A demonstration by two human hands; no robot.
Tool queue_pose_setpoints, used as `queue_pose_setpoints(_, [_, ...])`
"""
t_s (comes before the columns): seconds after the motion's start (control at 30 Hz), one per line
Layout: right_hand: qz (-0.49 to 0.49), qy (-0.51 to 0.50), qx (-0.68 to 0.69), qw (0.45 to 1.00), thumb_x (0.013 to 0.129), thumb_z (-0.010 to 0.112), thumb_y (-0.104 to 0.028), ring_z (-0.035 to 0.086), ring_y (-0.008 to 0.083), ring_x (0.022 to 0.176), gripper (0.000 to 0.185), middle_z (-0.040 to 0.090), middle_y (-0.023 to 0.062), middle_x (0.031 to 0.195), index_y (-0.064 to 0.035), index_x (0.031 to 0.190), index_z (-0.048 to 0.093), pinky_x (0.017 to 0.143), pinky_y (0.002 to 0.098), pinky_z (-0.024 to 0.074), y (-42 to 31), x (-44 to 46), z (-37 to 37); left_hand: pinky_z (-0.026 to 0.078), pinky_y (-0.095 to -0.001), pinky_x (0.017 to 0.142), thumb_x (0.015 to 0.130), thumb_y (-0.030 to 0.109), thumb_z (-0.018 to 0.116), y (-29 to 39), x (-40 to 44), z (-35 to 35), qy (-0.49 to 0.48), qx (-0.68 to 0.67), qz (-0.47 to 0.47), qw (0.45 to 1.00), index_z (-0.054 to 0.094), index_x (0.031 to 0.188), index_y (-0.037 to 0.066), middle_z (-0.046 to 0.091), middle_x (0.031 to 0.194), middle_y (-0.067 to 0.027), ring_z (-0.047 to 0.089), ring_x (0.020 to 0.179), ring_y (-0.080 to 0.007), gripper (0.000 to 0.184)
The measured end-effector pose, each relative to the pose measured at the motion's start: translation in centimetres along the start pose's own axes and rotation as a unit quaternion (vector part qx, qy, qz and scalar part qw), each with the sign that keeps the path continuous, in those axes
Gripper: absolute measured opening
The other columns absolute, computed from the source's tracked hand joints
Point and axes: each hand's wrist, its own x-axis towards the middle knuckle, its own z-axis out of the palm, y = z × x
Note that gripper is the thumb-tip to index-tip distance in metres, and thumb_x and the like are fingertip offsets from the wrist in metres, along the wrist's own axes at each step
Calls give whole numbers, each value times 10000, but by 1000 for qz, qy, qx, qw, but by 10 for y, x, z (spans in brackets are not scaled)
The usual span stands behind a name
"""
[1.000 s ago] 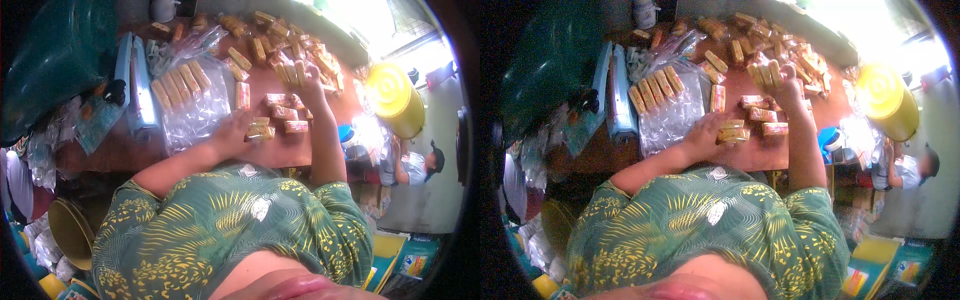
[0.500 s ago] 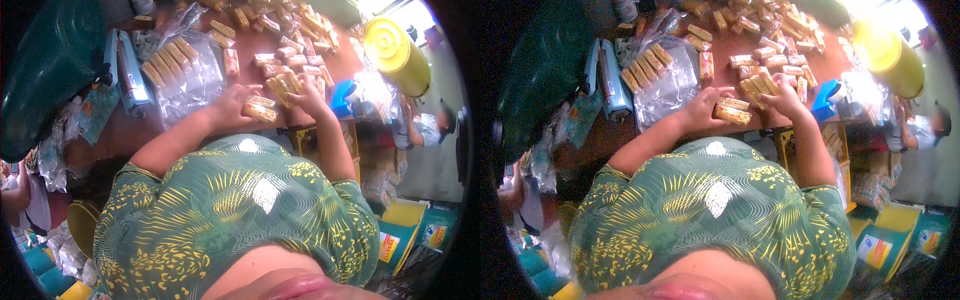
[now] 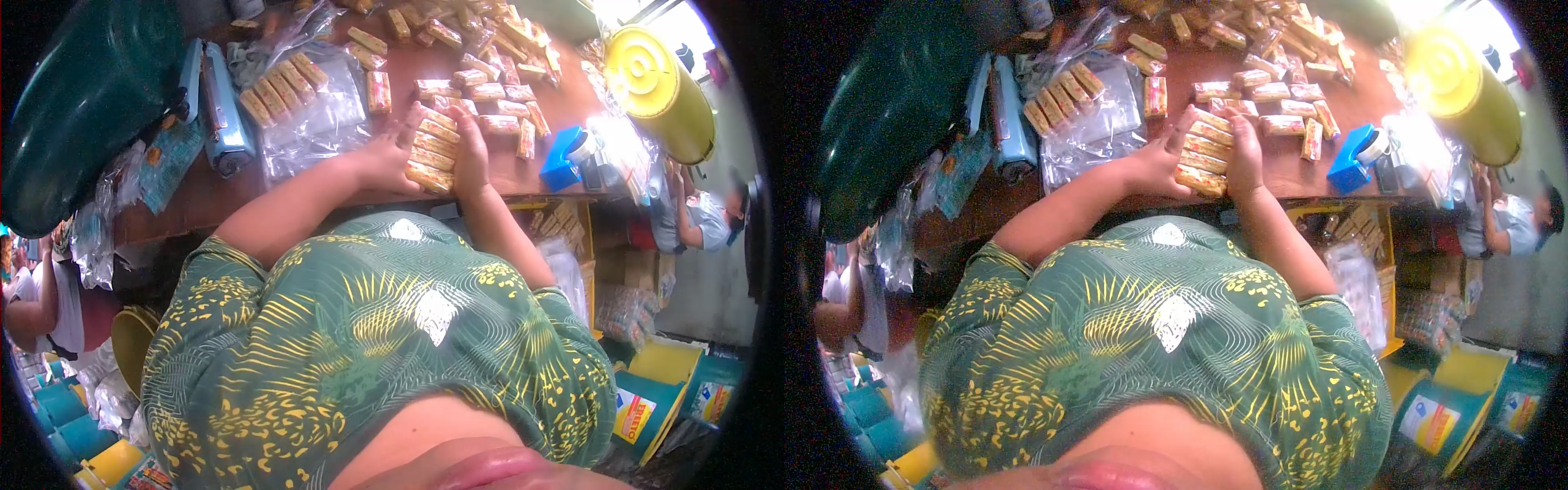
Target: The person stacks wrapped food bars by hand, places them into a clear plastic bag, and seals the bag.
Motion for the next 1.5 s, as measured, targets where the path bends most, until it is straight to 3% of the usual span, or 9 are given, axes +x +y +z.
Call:
queue_pose_setpoints(0.1, [-260,-183,-556,768,806,824,-371,376,372,1409,826,382,223,1501,-55,1464,438,1135,464,371,-8,-7,-30,209,-435,1235,668,349,862,-8,0,3,38,12,46,998,-72,1578,30,82,1629,-291,146,1505,-457,1343])
queue_pose_setpoints(0.43, [-242,-218,-696,640,519,960,-438,322,478,1417,1216,285,295,1538,-86,1516,359,1137,511,354,-27,-28,-14,130,-456,1236,853,384,740,-24,10,1,11,-112,57,992,231,1590,113,-8,1663,-239,37,1547,-364,936])
queue_pose_setpoints(0.6, [-258,-207,-695,638,552,931,-353,407,454,1369,1089,394,265,1475,-158,1490,413,1085,528,417,-17,-17,-28,342,-451,1162,893,182,698,49,-20,-27,97,-116,105,983,650,1277,81,474,1479,-228,429,1393,-411,401])
queue_pose_setpoints(0.77, [-218,-132,-662,705,561,936,-324,438,416,1338,1039,363,255,1463,-100,1457,460,1097,450,428,-20,-33,-12,442,-442,1053,831,137,714,63,-103,-91,347,259,84,898,772,941,98,579,1379,-159,556,1244,-356,131])
queue_pose_setpoints(0.87, [-198,-136,-597,765,578,929,-358,428,351,1325,1038,361,188,1422,-64,1458,464,1101,422,412,-14,-32,-15,502,-418,961,834,138,718,28,-139,-88,365,383,-53,847,772,942,101,639,1272,-149,628,1108,-338,126])
queue_pose_setpoints(0.97, [-101,-279,-526,797,580,926,-336,409,325,1325,1030,382,166,1386,-54,1459,469,1119,408,378,-33,-44,17,533,-397,882,848,160,724,-15,-158,-74,287,209,-130,926,774,951,98,670,1164,-133,665,970,-304,130])
queue_pose_setpoints(1.13, [-2,-477,-406,780,599,898,-225,382,281,1335,897,373,144,1338,-34,1395,530,1157,370,298,-49,-65,94,545,-385,849,852,125,742,-3,-143,-71,368,117,-73,920,740,1038,79,667,1040,-122,676,979,-305,191])
queue_pose_setpoints(1.23, [-21,-457,-396,796,607,898,-238,380,274,1336,869,378,139,1326,-25,1372,543,1156,367,301,-38,-62,100,546,-371,854,864,128,729,-2,-144,-75,416,279,-6,866,743,1066,88,658,1077,-128,671,997,-302,206])
queue_pose_setpoints(1.5, [-25,-434,-403,805,587,923,-287,365,282,1333,894,379,134,1306,-24,1351,539,1149,373,313,-28,-66,104,505,-362,984,883,60,683,1,-153,-68,293,65,-103,948,720,1181,81,577,1286,-177,623,1173,-301,301])
